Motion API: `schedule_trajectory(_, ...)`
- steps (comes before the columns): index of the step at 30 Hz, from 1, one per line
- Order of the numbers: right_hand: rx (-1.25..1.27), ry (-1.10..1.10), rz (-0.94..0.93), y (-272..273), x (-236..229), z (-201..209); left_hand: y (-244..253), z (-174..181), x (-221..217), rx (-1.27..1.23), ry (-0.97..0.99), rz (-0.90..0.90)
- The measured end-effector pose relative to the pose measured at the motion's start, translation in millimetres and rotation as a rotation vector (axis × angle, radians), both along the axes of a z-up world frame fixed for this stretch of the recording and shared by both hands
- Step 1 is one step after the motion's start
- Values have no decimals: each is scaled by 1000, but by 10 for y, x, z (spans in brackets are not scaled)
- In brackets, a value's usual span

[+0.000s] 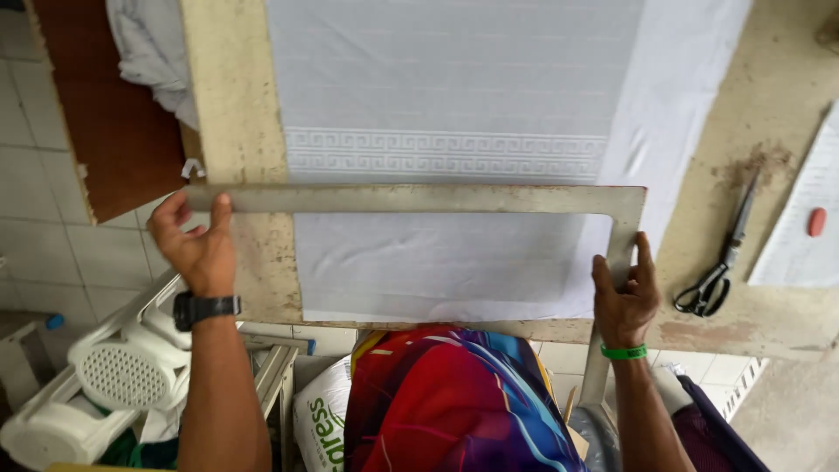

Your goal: The person uses a large L-shaped ruler and a red marker to draw straight lines on a piece of white fabric laid out on a table. They repeatedly reposition the ruler to create a grid of intersecting lines across the material.

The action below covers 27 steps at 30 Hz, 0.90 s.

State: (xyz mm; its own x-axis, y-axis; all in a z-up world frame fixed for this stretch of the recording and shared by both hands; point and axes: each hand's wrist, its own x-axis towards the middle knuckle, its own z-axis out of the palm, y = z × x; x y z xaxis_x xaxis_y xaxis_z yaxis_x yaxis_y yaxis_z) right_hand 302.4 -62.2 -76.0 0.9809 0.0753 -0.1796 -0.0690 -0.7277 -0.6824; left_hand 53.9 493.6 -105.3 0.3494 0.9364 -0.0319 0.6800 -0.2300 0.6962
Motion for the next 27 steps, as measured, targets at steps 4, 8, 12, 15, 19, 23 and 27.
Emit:
schedule_trajectory(4, -37, -100, 35, 51, 141, -132, 86, -56, 178, 6, -23, 30)
schedule_trajectory(8, -74, -127, 68, -57, 163, -200, 32, 7, 74, 20, 4, -6)
schedule_trajectory(12, -86, -78, 98, -203, -24, -156, -153, 58, -198, -16, 57, 89)
schedule_trajectory(15, -58, -8, 74, -202, -184, -37, -293, 80, -349, 21, 69, 130)
schedule_trajectory(19, 29, 44, 7, -454, -317, -253, -285, -158, -496, 80, 44, 121)
schedule_trajectory(23, 109, 30, -145, -33, -63, -125, -41, -222, -316, -40, -40, -11)
schedule_trajectory(27, 17, -92, 5, -61, 120, -232, 312, -363, -314, -35, 360, -99)
